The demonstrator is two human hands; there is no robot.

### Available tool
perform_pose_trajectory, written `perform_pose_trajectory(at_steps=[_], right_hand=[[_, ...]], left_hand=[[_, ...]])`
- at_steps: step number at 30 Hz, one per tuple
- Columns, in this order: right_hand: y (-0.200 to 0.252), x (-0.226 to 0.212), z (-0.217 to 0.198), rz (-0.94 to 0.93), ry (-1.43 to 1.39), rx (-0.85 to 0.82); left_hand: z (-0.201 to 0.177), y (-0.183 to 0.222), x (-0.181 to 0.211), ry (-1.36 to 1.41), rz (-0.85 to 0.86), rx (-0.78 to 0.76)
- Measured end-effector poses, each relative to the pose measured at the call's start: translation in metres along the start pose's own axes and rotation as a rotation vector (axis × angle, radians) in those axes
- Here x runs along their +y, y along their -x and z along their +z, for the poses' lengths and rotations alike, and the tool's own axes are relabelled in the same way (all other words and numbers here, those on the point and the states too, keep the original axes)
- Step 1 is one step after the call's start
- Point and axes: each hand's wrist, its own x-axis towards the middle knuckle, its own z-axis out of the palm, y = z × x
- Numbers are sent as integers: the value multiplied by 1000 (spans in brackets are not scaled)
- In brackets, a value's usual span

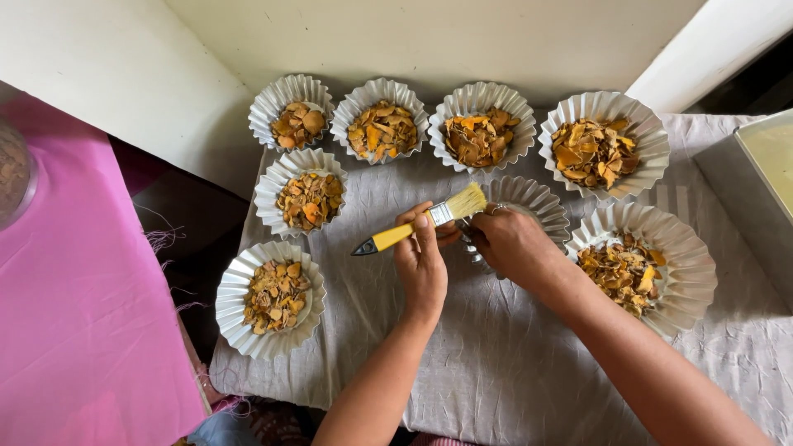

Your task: Arranging dried tea leaves in paper liners using a brush and transferring them into small plastic containers.

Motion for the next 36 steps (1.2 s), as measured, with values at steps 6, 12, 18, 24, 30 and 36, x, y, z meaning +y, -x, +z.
perform_pose_trajectory(at_steps=[6, 12, 18, 24, 30, 36], right_hand=[[2, 3, -15, 160, -257, -3], [18, -4, -85, 285, -447, 119], [28, 21, -75, 271, -1435, 212], [68, 2, -156, 621, -809, -2], [116, 39, -142, 573, -41, -229], [111, 7, -129, 542, 30, 53]], left_hand=[[-1, 3, 3, 11, 36, 10], [-10, 5, 2, 129, 190, -57], [-7, 8, 0, 93, 186, -155], [-10, 6, 9, 58, 118, -151], [-10, 5, 2, -46, 227, -173], [-11, 5, 8, -76, 195, -162]])
